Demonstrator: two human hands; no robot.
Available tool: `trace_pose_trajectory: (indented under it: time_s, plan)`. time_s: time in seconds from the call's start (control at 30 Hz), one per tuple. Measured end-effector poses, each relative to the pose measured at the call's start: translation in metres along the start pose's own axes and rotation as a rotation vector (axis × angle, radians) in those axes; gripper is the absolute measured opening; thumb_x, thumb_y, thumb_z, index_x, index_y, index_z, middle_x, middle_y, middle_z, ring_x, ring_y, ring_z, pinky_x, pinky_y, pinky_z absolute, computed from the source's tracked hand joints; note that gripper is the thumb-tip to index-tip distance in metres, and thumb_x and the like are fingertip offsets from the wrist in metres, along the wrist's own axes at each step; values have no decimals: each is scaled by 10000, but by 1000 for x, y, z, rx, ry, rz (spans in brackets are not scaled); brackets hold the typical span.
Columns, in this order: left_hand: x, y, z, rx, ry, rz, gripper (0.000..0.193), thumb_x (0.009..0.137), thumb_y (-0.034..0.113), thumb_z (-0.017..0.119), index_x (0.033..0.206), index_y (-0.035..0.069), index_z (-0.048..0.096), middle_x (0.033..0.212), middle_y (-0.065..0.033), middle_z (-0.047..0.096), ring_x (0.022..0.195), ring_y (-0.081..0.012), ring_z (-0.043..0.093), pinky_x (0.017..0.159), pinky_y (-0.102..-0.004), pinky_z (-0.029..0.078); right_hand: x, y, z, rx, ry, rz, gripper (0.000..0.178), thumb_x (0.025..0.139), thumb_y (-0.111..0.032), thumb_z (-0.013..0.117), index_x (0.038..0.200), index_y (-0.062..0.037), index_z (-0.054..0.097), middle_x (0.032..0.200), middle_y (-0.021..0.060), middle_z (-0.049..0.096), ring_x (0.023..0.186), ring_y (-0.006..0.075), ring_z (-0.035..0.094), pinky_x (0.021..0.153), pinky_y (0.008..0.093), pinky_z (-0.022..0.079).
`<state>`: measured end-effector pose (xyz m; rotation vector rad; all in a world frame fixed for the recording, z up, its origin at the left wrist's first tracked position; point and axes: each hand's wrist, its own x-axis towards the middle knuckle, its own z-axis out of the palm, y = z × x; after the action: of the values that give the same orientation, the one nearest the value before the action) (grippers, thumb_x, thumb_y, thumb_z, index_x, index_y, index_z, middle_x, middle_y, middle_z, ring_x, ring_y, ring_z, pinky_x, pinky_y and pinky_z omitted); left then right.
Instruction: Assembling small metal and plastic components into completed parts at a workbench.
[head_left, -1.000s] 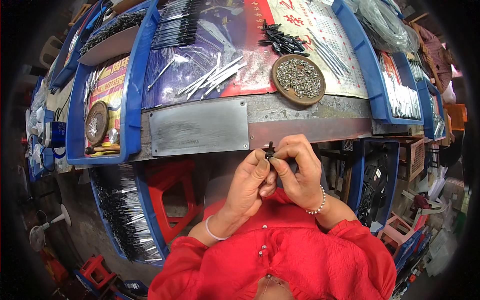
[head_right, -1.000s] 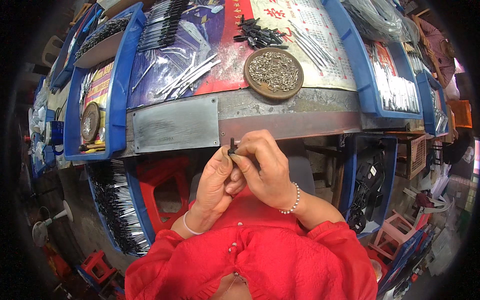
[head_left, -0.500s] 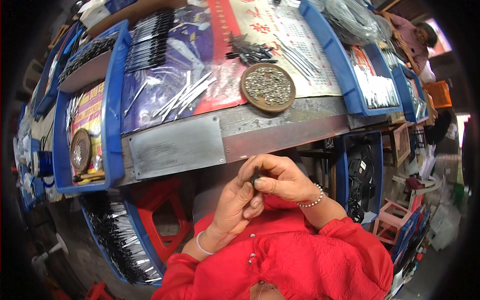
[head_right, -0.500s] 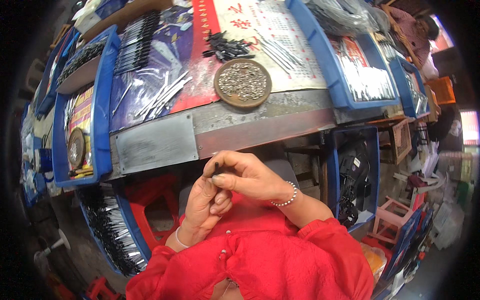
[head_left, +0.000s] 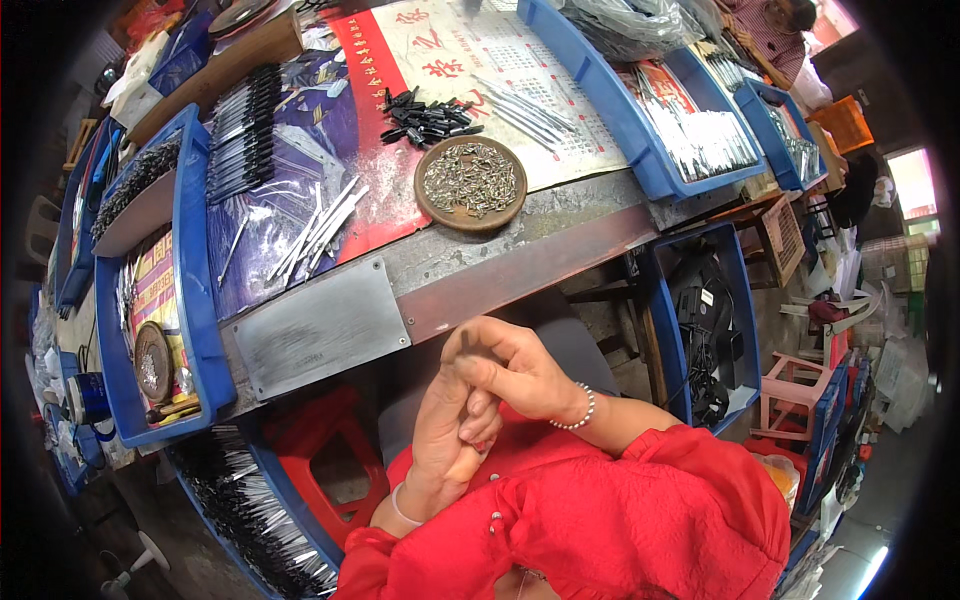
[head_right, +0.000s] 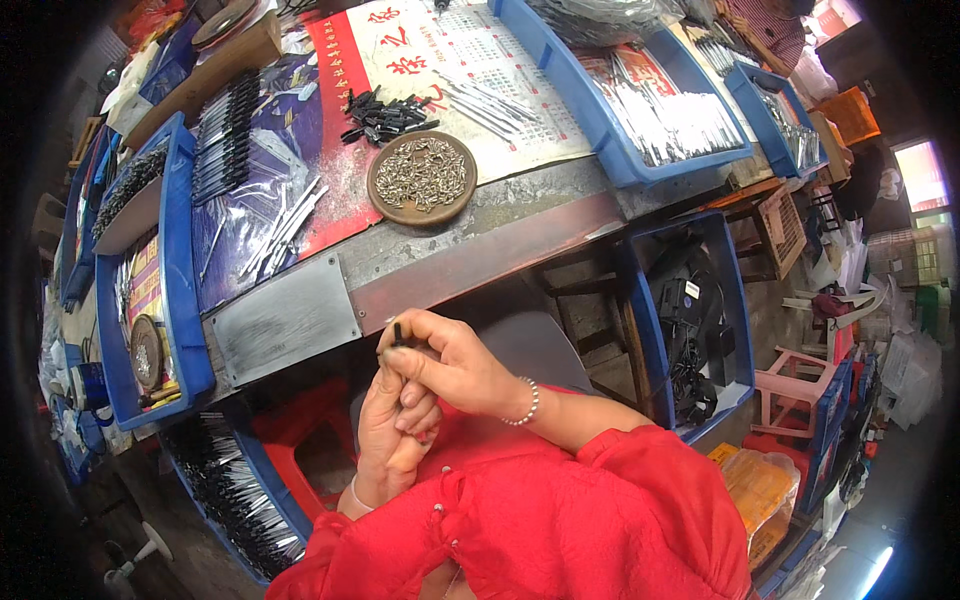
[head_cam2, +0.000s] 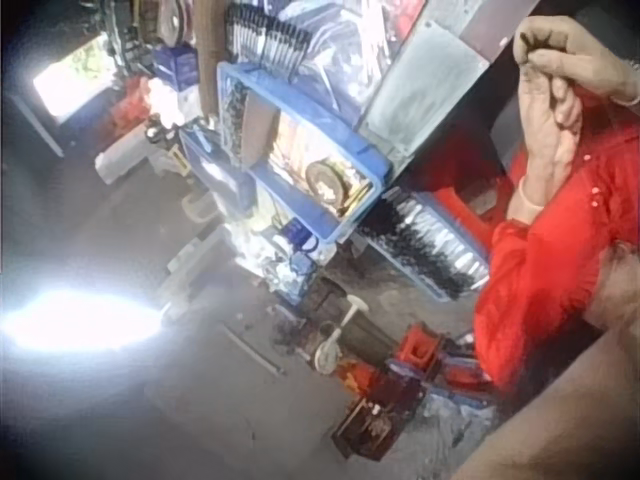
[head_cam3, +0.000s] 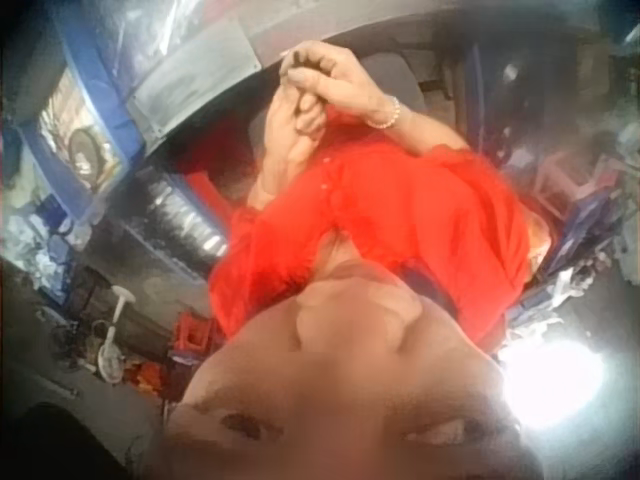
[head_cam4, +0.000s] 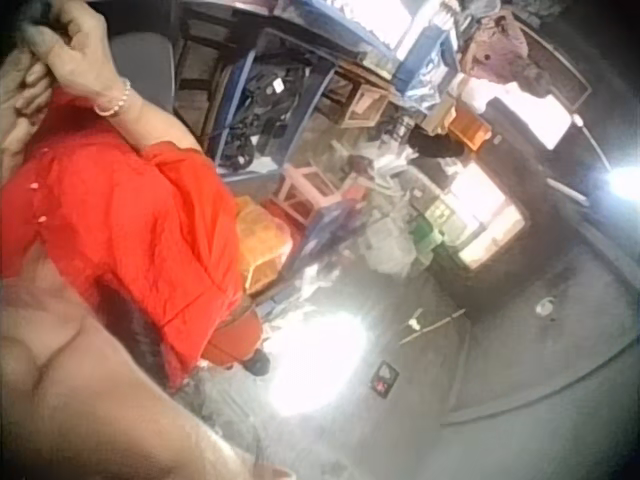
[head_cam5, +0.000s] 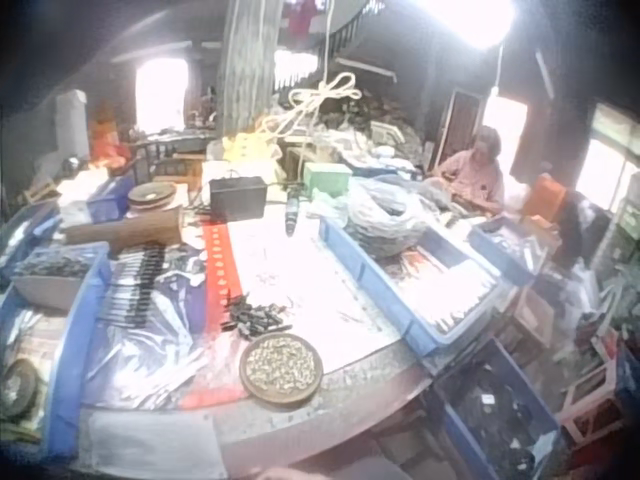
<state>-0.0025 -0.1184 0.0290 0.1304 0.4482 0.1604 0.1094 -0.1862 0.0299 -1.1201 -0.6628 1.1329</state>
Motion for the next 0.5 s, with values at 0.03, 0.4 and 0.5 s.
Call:
trace_pose_trajectory:
  time_s: [0.03,0.4,0.5]
  plan:
    - [2,0,3,8,46,-13,224,911,283,478,979,70,480,644,13,429,411,-35,339,371,-165,292,-2,3,2,43,122,-5,135,888,-112,509,950,7,520,829,13,534,757,56,490,674,204,440]
    - [-1,-9,-1,126,83,57,250,867,326,552,956,100,496,599,47,390,394,-31,308,361,-165,253,4,-2,-18,-93,-100,-111,143,843,-124,569,910,1,554,846,22,565,794,76,502,739,236,427]
    - [4,-10,-2,-22,48,37,218,926,259,456,974,49,490,648,14,413,420,-44,327,368,-169,264,1,8,-12,25,9,-35,146,856,-140,558,890,2,552,814,23,568,783,70,502,721,233,428]
